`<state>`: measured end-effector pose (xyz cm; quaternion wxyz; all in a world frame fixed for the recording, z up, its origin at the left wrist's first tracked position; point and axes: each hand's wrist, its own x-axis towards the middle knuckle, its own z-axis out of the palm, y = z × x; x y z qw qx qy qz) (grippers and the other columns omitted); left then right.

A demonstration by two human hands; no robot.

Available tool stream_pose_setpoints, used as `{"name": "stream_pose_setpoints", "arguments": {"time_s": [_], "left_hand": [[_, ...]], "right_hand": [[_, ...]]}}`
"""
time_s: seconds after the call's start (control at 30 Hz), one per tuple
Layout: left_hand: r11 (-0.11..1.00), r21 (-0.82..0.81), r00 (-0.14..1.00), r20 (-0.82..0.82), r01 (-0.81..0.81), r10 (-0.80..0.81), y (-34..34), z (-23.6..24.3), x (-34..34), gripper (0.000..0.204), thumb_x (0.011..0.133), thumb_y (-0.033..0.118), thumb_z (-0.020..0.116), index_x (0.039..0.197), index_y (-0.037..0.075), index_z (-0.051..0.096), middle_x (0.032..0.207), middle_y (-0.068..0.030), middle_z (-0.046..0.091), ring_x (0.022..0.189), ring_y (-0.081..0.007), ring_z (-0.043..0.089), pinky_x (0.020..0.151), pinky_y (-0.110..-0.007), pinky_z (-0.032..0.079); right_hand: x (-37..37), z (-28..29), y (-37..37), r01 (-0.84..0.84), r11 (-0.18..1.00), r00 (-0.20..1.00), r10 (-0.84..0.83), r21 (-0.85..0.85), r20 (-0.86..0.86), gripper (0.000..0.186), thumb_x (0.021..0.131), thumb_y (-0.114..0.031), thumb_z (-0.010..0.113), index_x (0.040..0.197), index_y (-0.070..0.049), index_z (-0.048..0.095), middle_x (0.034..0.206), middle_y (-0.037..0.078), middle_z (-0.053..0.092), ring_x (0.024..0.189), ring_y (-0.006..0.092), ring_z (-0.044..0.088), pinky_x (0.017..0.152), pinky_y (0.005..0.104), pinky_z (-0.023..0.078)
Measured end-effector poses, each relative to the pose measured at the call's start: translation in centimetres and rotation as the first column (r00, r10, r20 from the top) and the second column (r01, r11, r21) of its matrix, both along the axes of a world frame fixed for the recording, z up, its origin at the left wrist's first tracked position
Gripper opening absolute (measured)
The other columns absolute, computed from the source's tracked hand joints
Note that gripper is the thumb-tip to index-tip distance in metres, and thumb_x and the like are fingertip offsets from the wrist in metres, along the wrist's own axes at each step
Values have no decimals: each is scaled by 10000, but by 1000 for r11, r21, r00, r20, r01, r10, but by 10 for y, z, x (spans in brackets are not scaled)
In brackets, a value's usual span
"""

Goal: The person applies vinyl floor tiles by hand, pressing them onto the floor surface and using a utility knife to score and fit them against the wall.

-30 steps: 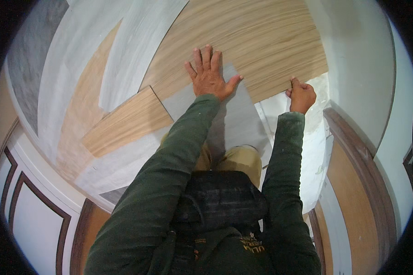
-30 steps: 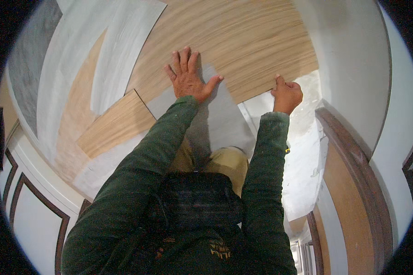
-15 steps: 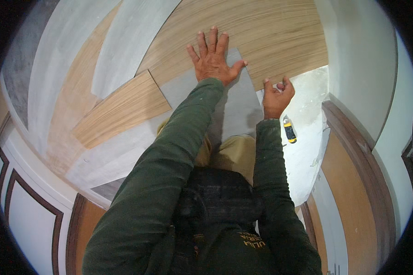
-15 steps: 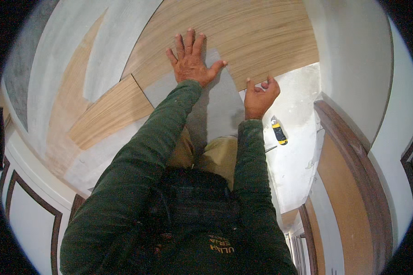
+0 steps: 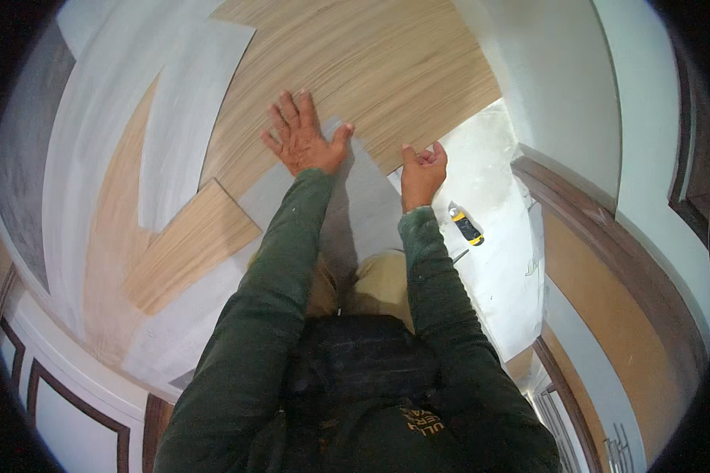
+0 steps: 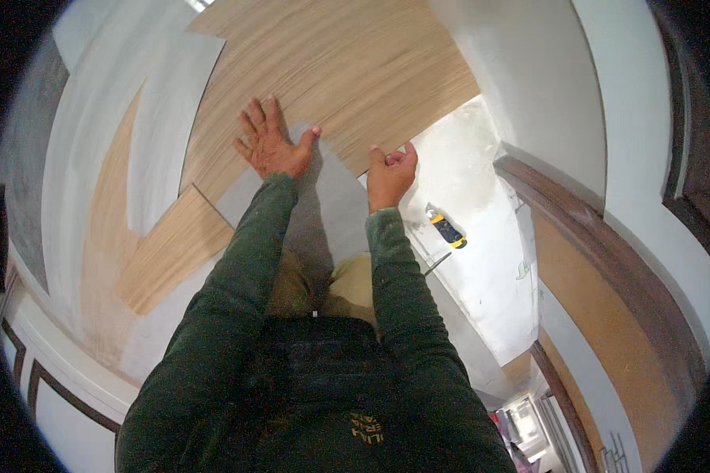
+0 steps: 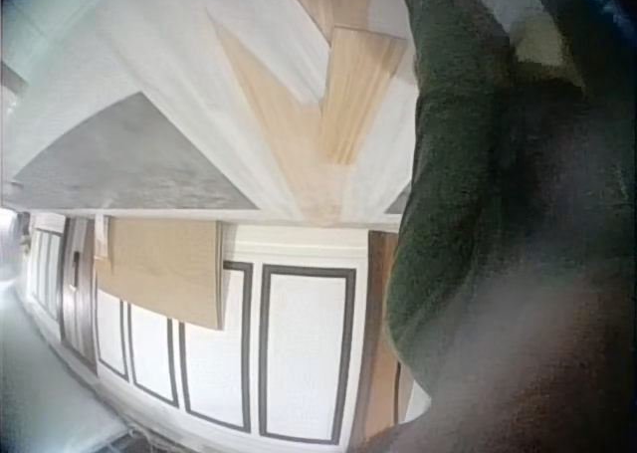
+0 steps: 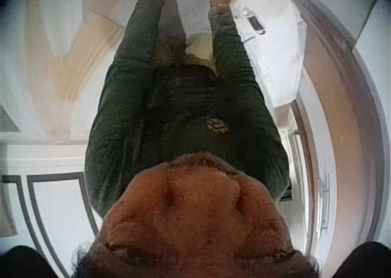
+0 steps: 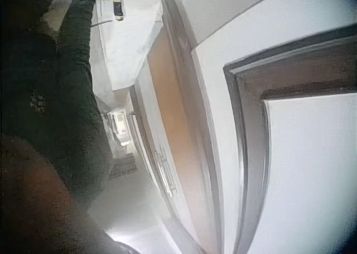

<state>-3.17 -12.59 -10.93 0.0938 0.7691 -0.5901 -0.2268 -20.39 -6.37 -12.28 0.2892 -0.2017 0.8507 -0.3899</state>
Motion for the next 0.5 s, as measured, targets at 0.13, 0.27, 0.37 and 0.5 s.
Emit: {"name": "stream_pose_setpoints", "arguments": {"time_s": [0.13,0.27,0.37,0.5], "left_hand": [[1000,-5,998,-68,-6,5,-1,2,-2,951,700,559,723,1496,225,325,1617,-61,113,1488,-309,-36,1145,-594,-76],[998,-55,998,-54,37,-40,2,-4,0,821,716,533,734,1435,273,435,1608,-31,171,1488,-318,-28,1134,-625,-72],[996,-35,996,-38,84,-85,2,-1,-3,730,725,536,728,1377,297,504,1596,-22,214,1487,-324,-19,1132,-635,-68],[992,-103,997,-27,73,-76,4,-7,1,772,716,595,715,1367,237,502,1583,-35,250,1479,-364,66,1119,-662,-18]], "right_hand": [[-3,7,-9,54,997,998,-55,46,5,687,739,-158,797,1289,78,460,955,99,535,834,171,539,741,305,489],[5,18,-20,108,991,994,-108,79,-12,638,711,-155,807,1206,82,481,987,123,539,891,207,541,777,321,488],[-7,22,-36,210,965,975,-218,160,33,594,700,-146,808,1138,92,486,1006,139,545,916,227,543,796,336,486],[-9,22,-40,245,959,964,-257,143,66,553,703,-137,808,1086,100,488,983,146,566,887,230,555,793,341,486]]}}
